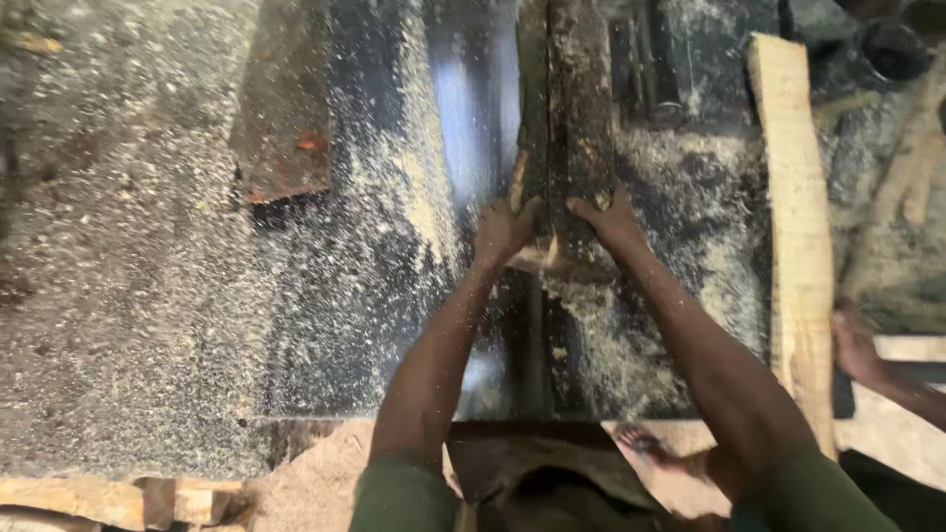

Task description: The person feeds wooden logs through a circular saw machine to cut them into thin strips, with another person assisting in clearing the wood.

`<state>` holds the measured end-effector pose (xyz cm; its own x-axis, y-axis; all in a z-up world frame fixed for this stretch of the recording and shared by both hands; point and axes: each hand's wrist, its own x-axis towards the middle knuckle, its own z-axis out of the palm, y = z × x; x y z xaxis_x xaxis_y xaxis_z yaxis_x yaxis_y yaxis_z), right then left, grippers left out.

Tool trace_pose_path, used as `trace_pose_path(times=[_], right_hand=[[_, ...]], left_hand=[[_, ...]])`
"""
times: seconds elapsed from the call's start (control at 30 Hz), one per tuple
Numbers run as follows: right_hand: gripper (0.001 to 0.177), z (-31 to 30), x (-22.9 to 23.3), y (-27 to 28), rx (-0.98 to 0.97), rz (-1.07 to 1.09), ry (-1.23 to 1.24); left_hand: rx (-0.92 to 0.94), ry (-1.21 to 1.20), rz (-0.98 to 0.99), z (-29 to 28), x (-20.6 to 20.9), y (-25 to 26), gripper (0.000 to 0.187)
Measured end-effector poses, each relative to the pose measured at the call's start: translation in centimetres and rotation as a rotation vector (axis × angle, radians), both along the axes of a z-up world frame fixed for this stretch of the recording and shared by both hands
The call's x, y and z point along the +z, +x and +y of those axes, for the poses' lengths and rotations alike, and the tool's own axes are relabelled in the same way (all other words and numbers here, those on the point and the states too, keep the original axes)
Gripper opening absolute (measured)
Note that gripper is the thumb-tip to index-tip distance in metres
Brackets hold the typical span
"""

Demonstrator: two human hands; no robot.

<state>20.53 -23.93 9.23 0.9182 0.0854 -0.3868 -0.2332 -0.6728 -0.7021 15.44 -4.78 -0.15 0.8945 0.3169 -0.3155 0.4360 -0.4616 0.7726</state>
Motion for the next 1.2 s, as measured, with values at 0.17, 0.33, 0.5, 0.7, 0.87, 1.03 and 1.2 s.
trace_pose_path(times=[0.17,0.33,0.5,0.7,0.87,1.03,1.2], right_hand=[[0.132,-1.9,-3.9,4.6,0.255,-0.142,0.301],[0.124,-2.1,-7.0,5.0,0.071,-0.15,0.23],[0.117,-2.6,-6.0,0.7,-0.001,-0.042,0.424],[0.109,-3.2,-4.7,-2.9,0.044,-0.104,0.51],[0.109,-4.8,-5.3,-4.9,0.094,-0.169,0.161],[0.114,-4.8,-2.5,-9.5,0.026,-0.054,0.42],[0.111,-5.8,-2.6,-12.5,0.043,-0.051,0.47]], left_hand=[[-0.102,-0.04,-0.033,2.7,5.0,0.4,0.102],[0.018,-0.423,-0.326,0.7,4.0,0.9,0.089],[-0.062,-0.721,-0.563,-0.3,-2.2,-0.1,0.084],[-0.051,-0.655,-0.497,-1.3,-2.0,-3.7,0.08],[-0.065,-0.698,-0.465,-2.1,-1.6,-6.8,0.083],[-0.064,-0.658,-0.49,-3.4,-2.4,-9.7,0.081],[-0.059,-0.554,-0.477,-5.1,-3.6,-13.0,0.081]])
